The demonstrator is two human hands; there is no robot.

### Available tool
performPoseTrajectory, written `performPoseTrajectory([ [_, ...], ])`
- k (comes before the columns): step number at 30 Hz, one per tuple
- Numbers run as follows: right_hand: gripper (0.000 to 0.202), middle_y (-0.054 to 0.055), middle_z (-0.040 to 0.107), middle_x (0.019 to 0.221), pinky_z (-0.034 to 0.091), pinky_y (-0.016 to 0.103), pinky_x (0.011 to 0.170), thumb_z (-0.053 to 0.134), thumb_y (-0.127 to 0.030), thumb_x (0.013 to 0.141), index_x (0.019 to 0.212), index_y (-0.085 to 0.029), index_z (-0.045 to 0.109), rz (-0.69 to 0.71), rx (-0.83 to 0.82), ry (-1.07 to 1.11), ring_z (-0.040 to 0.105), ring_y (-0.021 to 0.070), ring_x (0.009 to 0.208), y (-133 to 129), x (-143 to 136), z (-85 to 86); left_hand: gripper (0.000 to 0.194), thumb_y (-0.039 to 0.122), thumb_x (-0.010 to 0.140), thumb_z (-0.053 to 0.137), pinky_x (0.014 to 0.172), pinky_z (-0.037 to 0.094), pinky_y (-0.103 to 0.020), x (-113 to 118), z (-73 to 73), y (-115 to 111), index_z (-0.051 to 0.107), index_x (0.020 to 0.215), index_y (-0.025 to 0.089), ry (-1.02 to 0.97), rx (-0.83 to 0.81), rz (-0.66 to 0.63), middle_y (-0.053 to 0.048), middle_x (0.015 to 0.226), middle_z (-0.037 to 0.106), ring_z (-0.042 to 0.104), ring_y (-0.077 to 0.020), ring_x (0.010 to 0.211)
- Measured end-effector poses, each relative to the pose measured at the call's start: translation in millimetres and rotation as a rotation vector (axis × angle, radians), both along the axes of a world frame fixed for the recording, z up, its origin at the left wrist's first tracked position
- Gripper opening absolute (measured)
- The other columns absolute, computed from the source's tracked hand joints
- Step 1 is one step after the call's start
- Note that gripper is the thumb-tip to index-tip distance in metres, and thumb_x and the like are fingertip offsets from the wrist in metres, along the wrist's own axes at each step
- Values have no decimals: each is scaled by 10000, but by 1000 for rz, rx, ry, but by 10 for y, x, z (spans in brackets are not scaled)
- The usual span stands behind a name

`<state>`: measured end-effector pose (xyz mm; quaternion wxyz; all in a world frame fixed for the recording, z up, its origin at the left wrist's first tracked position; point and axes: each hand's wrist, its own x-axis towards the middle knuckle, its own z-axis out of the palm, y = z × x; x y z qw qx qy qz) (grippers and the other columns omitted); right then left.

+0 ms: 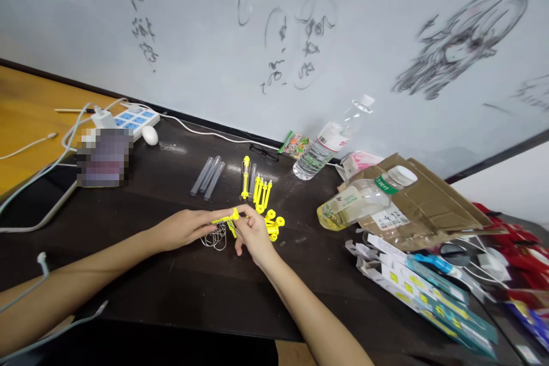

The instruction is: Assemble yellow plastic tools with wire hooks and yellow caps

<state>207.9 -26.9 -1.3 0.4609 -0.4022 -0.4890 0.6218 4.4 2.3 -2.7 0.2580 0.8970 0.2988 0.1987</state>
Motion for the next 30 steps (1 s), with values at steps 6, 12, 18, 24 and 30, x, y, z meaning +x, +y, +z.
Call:
performPoseTrajectory([
  [6,246,-145,257,446,430,158,271,663,-370,776,880,-185,538,73,40,-26,180,21,332,73,50,59,465,339,976,380,897,455,-278,-38,8,22,298,1432,379,-79,-55,-59,-3,1297,575,597,-186,1090],
  [12,231,-154,316,443,493,188,330,605,-388,826,868,-205,470,122,96,-57,245,21,306,86,70,17,508,316,952,419,804,481,-276,-6,60,-16,285,1440,357,-24,-41,8,-9,1218,628,659,-177,889],
  [18,222,-154,367,416,413,146,332,555,-395,849,867,-201,449,171,137,-166,304,27,288,67,107,75,514,351,953,423,931,431,-301,13,129,-9,264,1442,360,-64,-48,-75,-20,1353,520,563,-202,1129],
  [24,135,-111,467,410,331,122,352,484,-315,886,875,-180,493,228,166,-280,373,37,312,18,107,57,419,331,969,368,767,474,-270,28,124,-7,385,1387,317,68,80,-118,-41,1038,654,643,-192,864],
  [30,110,-49,537,575,431,175,442,544,-278,839,824,-170,554,197,214,-359,489,74,469,-15,115,4,387,258,913,417,740,474,-242,43,128,-41,473,1295,286,14,107,-146,-33,1051,668,651,-172,825],
])
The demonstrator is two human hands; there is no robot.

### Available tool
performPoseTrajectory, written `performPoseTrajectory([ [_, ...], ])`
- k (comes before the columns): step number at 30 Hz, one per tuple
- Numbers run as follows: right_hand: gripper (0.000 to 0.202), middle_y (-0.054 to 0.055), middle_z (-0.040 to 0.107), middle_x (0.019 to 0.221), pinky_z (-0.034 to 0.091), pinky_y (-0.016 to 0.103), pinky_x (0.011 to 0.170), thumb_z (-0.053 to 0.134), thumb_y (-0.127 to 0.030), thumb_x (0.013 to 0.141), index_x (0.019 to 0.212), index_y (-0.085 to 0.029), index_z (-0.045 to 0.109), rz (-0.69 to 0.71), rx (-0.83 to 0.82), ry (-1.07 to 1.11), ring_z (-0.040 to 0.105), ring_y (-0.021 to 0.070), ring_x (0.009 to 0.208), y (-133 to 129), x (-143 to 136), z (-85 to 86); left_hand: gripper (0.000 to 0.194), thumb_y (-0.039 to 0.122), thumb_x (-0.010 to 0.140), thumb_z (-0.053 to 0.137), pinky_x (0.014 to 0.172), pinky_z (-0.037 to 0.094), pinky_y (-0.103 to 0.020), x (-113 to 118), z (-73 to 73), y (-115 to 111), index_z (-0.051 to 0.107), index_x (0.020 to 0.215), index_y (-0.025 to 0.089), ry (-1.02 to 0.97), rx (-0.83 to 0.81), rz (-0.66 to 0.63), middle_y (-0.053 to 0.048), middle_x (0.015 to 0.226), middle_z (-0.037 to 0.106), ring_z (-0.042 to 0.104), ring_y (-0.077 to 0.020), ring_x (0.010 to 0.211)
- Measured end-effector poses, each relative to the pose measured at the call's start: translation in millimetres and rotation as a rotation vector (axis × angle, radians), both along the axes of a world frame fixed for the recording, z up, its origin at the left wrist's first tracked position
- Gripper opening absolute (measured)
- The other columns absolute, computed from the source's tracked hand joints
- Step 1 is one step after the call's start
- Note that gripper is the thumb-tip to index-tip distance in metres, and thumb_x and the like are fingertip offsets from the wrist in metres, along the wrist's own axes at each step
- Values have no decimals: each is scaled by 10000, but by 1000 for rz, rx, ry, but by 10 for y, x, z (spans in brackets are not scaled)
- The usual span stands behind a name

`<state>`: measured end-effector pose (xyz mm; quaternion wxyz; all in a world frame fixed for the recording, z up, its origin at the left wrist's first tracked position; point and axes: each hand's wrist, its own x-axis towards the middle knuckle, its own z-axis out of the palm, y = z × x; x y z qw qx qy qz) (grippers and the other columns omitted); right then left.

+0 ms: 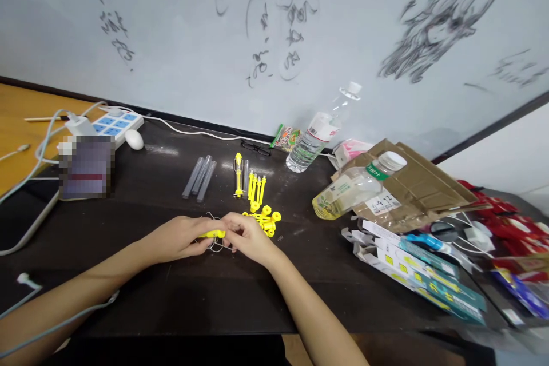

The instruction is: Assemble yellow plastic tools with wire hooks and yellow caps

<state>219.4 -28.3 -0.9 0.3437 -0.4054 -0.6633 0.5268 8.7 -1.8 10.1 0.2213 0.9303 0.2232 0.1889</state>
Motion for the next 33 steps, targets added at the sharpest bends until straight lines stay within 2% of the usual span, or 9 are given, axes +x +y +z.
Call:
performPoseTrajectory([
  [3,151,-71,453,533,380,168,424,535,-308,864,821,-167,566,-12,49,-22,453,62,426,-11,-2,-7,385,311,902,474,770,478,-255,-10,20,-8,480,1286,287,-20,-29,-27,-37,1108,663,657,-186,864],
  [9,266,-71,470,559,369,159,367,540,-442,867,860,-176,541,14,-27,55,515,72,382,-49,-57,-33,336,366,958,430,852,452,-269,-38,48,-31,487,1280,287,-39,-119,-66,-42,1202,635,633,-204,1016],
  [16,246,-116,391,475,387,153,345,535,-427,884,892,-184,501,9,-41,221,480,66,325,-88,-160,-141,343,399,968,390,724,476,-251,-50,-15,-57,486,1278,289,48,25,2,-41,1051,678,668,-194,857],
  [24,287,-136,363,458,440,171,323,587,-454,838,867,-186,488,-40,-106,252,334,27,276,-74,-200,-120,371,397,974,374,779,498,-286,-33,-66,-68,465,1298,242,83,52,42,-74,1178,643,657,-217,952],
  [29,336,-123,389,466,364,147,285,568,-506,831,839,-186,468,-19,-104,188,415,48,274,-61,-170,-132,394,388,965,410,798,486,-291,-48,-19,-77,418,1331,243,41,-71,20,-74,1174,644,655,-216,957],
  [33,353,-118,390,463,333,138,283,557,-527,832,825,-186,466,2,-89,147,418,48,278,-46,-160,-128,335,356,962,432,803,460,-267,-69,56,-59,461,1285,269,-23,-201,-32,-38,1152,644,652,-189,918],
])
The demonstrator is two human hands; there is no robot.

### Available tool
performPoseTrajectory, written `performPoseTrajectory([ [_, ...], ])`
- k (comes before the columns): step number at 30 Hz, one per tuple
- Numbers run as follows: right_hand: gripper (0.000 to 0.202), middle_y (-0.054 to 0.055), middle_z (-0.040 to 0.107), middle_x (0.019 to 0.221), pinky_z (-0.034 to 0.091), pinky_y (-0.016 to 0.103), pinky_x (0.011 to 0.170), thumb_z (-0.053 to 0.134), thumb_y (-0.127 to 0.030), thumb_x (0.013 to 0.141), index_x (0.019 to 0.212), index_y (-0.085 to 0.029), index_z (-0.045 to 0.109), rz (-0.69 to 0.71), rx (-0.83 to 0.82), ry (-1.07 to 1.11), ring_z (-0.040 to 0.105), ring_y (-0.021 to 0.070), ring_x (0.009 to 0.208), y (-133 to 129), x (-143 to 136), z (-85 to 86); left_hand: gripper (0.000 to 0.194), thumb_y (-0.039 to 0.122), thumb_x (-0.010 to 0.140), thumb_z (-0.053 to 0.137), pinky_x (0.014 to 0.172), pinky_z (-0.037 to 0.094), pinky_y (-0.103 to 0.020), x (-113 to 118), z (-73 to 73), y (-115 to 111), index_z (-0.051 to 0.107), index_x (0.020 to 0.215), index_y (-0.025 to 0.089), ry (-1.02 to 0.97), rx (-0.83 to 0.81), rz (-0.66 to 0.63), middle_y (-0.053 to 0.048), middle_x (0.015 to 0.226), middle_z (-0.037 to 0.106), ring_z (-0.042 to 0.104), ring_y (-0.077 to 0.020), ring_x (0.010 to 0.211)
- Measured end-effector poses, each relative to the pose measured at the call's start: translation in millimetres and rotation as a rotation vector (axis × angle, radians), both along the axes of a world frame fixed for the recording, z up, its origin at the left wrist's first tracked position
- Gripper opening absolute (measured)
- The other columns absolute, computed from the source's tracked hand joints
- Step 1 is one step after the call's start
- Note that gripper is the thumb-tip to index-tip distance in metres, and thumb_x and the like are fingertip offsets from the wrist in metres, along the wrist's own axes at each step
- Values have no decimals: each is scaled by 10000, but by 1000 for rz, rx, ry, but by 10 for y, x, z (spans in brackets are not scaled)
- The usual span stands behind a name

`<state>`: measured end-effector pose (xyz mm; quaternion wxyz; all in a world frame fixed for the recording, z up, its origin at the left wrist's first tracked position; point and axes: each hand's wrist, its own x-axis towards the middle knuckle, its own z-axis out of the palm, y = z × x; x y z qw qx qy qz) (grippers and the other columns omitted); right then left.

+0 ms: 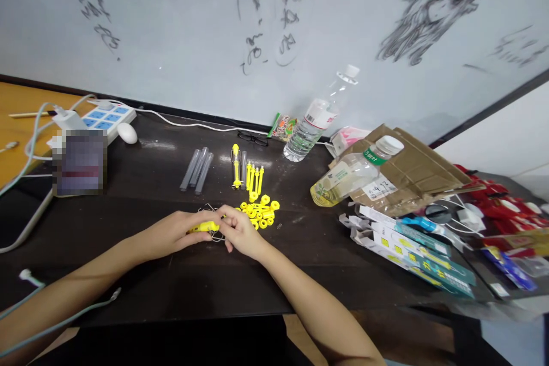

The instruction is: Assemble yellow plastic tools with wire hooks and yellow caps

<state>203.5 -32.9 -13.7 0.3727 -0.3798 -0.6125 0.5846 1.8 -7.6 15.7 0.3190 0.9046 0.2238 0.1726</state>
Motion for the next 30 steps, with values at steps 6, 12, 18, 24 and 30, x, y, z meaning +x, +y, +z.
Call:
performPoseTrajectory([
  [6,329,-121,384,486,399,154,305,576,-504,835,856,-194,469,48,-45,54,319,26,302,43,1,17,365,396,945,446,753,445,-255,2,-9,14,464,1285,265,24,15,72,-39,1073,666,648,-190,855],
  [12,278,-140,309,502,407,140,321,541,-464,875,926,-226,406,161,-145,138,248,29,352,32,6,101,442,425,946,419,651,433,-229,19,8,-27,352,1350,260,68,79,130,-23,989,677,652,-174,728],
  [18,257,-109,386,570,418,151,364,522,-446,888,896,-211,417,165,-112,88,364,34,386,36,37,108,420,517,918,434,551,390,-217,13,-47,-27,458,1228,235,128,266,187,8,780,668,633,-169,598],
  [24,184,-67,438,655,393,178,411,455,-369,908,848,-195,446,107,-33,-53,432,51,431,39,103,91,347,493,916,443,640,443,-240,26,-166,-40,506,1110,212,92,377,167,-35,861,681,662,-200,775],
  [30,130,-43,428,689,338,201,488,423,-220,881,758,-187,452,46,131,-233,413,76,524,18,121,166,224,303,903,427,665,457,-280,79,-120,-108,466,1095,195,103,288,183,-35,870,659,648,-213,788],
])
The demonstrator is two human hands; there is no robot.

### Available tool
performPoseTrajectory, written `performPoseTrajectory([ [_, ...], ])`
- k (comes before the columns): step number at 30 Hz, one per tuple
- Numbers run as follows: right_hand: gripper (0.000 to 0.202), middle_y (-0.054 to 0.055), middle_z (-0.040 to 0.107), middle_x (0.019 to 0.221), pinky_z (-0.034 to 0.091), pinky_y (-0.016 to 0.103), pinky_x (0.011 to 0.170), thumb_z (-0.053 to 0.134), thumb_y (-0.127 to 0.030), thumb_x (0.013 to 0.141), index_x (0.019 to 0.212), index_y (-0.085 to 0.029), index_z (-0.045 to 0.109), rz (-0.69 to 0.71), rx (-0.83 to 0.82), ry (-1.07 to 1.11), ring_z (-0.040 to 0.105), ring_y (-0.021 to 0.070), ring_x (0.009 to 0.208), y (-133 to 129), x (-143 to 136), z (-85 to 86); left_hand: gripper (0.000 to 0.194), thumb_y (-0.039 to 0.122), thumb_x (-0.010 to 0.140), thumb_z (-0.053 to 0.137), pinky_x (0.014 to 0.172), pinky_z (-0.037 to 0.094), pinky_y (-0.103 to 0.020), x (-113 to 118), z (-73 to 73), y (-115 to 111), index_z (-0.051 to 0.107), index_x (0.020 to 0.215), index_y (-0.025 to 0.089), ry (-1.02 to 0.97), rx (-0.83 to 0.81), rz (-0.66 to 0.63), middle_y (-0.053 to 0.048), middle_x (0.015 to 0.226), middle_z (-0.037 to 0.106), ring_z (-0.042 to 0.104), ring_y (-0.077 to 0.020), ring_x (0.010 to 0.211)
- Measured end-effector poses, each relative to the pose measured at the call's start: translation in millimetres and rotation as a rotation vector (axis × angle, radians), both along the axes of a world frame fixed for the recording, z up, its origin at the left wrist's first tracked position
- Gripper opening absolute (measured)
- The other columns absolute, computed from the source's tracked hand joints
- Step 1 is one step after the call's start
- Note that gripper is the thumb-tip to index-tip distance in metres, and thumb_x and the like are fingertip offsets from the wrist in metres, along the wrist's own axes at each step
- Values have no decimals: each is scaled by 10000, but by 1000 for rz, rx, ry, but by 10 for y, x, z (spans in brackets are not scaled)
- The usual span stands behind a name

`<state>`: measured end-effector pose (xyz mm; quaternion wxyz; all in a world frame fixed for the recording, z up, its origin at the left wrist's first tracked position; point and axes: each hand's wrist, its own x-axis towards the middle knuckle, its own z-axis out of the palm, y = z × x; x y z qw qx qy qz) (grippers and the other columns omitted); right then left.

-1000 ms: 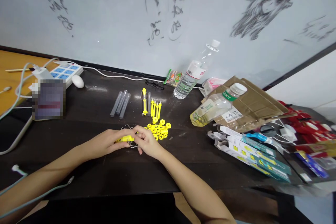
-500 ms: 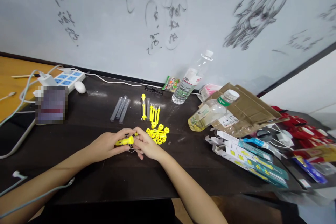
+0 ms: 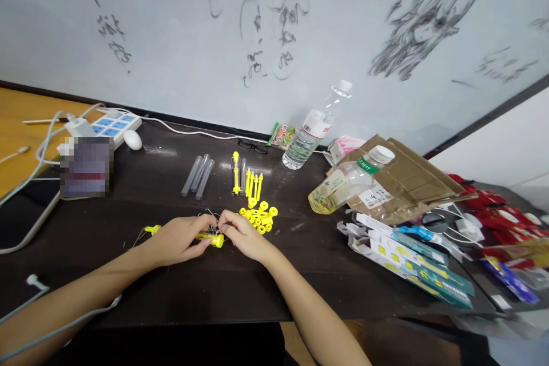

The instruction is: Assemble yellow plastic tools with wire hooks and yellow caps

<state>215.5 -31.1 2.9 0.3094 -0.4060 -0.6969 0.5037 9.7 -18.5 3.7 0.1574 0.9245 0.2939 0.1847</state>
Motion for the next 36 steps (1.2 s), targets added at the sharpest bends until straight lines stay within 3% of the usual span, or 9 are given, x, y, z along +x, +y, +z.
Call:
performPoseTrajectory([
  [6,146,-20,462,688,347,250,630,429,-148,840,703,-180,464,-16,210,-85,443,126,665,7,-3,60,167,300,920,424,711,452,-270,2,1,8,518,1008,194,22,25,-79,-25,928,619,616,-184,818],
  [11,177,-10,437,677,326,272,638,432,-115,807,649,-194,423,-30,359,-89,425,146,671,1,23,76,214,358,936,423,694,457,-250,10,-22,14,552,965,189,64,53,-93,-27,930,578,600,-166,810],
  [18,185,-5,422,671,321,286,641,425,-117,809,647,-204,404,-40,400,-98,413,156,673,3,38,71,219,379,932,429,648,453,-246,17,-92,37,537,933,188,89,98,-80,-26,913,561,595,-164,774],
  [23,186,-5,438,697,331,275,633,442,-180,872,687,-195,438,-65,333,-82,422,143,672,2,41,62,232,382,946,412,658,453,-249,4,-71,53,535,957,187,102,72,-97,-32,934,580,610,-175,801],
  [30,225,-52,386,644,281,216,438,406,-407,949,906,-203,491,-121,-3,79,336,81,466,-12,4,-37,231,309,985,341,747,448,-245,-25,-7,78,528,1076,207,28,53,-78,-24,1033,656,634,-172,912],
  [36,130,-32,428,715,304,213,483,425,-291,925,1011,-213,485,-42,-6,49,367,91,536,-38,-15,-7,289,298,993,283,714,438,-244,-53,-11,112,550,1042,199,-6,-19,14,-28,959,667,643,-168,850],
])
